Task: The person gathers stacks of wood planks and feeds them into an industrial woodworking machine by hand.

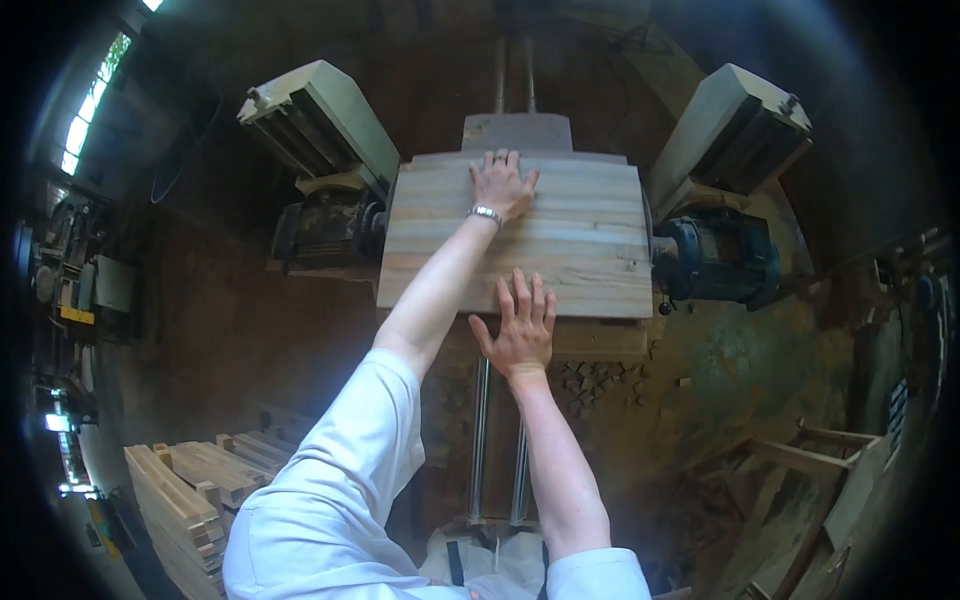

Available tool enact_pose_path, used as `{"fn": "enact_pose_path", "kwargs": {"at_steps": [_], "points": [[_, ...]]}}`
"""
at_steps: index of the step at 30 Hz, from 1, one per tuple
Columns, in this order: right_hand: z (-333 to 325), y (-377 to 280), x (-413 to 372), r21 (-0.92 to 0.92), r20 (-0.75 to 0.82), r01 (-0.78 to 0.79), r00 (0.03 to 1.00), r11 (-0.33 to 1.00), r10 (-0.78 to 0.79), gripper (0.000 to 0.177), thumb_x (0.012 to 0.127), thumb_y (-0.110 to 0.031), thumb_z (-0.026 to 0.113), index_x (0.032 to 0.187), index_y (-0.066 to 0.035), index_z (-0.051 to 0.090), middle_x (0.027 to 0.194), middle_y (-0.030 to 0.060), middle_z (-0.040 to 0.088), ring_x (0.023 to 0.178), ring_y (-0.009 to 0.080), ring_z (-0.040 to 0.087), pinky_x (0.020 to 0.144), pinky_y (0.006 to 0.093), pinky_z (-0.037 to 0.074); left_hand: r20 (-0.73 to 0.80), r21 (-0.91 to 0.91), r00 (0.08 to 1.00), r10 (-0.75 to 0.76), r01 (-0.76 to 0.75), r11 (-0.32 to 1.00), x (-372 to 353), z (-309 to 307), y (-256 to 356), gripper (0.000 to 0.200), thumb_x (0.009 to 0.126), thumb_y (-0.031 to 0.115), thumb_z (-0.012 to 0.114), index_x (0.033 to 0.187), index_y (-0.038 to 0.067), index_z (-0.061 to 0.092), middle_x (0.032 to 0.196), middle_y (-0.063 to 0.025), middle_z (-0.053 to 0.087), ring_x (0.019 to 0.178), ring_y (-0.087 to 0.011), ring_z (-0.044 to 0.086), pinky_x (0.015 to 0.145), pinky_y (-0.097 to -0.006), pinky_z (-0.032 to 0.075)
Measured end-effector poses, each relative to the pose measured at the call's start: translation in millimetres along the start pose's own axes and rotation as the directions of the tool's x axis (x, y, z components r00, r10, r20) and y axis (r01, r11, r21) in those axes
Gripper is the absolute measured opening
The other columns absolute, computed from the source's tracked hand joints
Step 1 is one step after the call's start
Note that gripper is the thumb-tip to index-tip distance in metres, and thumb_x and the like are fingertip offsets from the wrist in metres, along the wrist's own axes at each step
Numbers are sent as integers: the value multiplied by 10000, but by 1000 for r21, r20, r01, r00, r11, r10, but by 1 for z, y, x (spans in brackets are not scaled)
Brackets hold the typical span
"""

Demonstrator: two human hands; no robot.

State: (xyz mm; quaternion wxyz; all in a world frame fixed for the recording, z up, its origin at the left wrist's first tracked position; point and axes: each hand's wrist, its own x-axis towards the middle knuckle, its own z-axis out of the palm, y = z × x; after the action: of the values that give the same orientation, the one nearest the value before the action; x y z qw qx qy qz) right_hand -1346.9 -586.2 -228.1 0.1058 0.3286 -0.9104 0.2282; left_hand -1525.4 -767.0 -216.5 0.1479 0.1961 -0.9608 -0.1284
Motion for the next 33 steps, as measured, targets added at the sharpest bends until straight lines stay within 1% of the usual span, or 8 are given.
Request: {"fn": "enact_pose_path", "kwargs": {"at_steps": [16, 19, 23, 26, 29, 31, 32, 33], "points": [[-77, -83, -325, -64, 38, -3, 999, 998, 6, 703, 867, -543, 627, 1407, -130, 448, 1502, 126, 387, 1442, 355, 265, 1181, 542, 156, 55, -66, 991, 126, -122, 990, -341, -61, 23, 637, 936, 470, 537, 1397, 38, 461, 1422, -147, 449, 1377, -347, 347, 1154, -583, 200], [-88, -99, -371, -46, 34, -18, 999, 999, 19, 691, 866, -528, 636, 1397, -124, 454, 1503, 129, 375, 1441, 353, 257, 1178, 546, 155, -129, -67, 970, 208, -218, 974, -391, -55, 22, 644, 909, 454, 584, 1408, 69, 452, 1370, -154, 458, 1343, -348, 363, 1150, -561, 217], [-111, -114, -397, -22, 72, -27, 997, 999, 28, 639, 851, -474, 675, 1348, -114, 498, 1442, 147, 428, 1392, 357, 313, 1155, 540, 197, -14, -52, 957, 291, -292, 955, -430, -72, 22, 658, 907, 497, 574, 1461, 164, 452, 1365, -170, 429, 1331, -348, 345, 1162, -545, 197], [-139, -78, -384, 227, 216, -9, 975, 974, -42, 571, 847, -418, 698, 1284, -82, 548, 1375, 176, 466, 1322, 374, 375, 1117, 529, 269, 104, -83, 898, 427, -420, 904, -447, -94, 6, 667, 917, 603, 515, 1473, 240, 450, 1366, -189, 398, 1306, -363, 333, 1159, -552, 185], [-170, 6, -322, -94, -200, -276, 946, 957, 253, 581, 862, -402, 701, 1254, 2, 556, 1233, 208, 555, 1207, 383, 486, 1073, 508, 349, 86, -80, 856, 510, -504, 860, -463, -108, 1, 718, 896, 661, 527, 1479, 249, 449, 1328, -188, 388, 1307, -353, 314, 1160, -530, 173], [-177, 60, -291, 77, -128, -551, 821, 831, 556, 638, 888, -444, 675, 1299, 26, 540, 1241, 231, 562, 1210, 393, 499, 1073, 488, 366, 114, -89, 844, 525, -518, 851, -471, -117, 5, 730, 903, 685, 509, 1487, 253, 438, 1331, -191, 388, 1299, -352, 326, 1161, -535, 177], [-195, 72, -272, 211, 295, -739, 672, 640, 679, 727, 931, -513, 604, 1387, 38, 473, 1332, 268, 521, 1256, 411, 487, 1081, 468, 376, 123, -105, 846, 519, -509, 855, -476, -117, 6, 732, 899, 675, 524, 1484, 243, 440, 1332, -190, 387, 1294, -354, 331, 1158, -537, 183], [-203, 67, -259, 161, 376, -772, 624, 616, 685, 758, 943, -537, 573, 1418, 37, 433, 1368, 279, 496, 1277, 407, 481, 1084, 465, 378, 123, -118, 847, 518, -506, 855, -477, -115, 6, 735, 896, 666, 538, 1481, 233, 442, 1333, -190, 386, 1290, -356, 336, 1155, -539, 188]]}}
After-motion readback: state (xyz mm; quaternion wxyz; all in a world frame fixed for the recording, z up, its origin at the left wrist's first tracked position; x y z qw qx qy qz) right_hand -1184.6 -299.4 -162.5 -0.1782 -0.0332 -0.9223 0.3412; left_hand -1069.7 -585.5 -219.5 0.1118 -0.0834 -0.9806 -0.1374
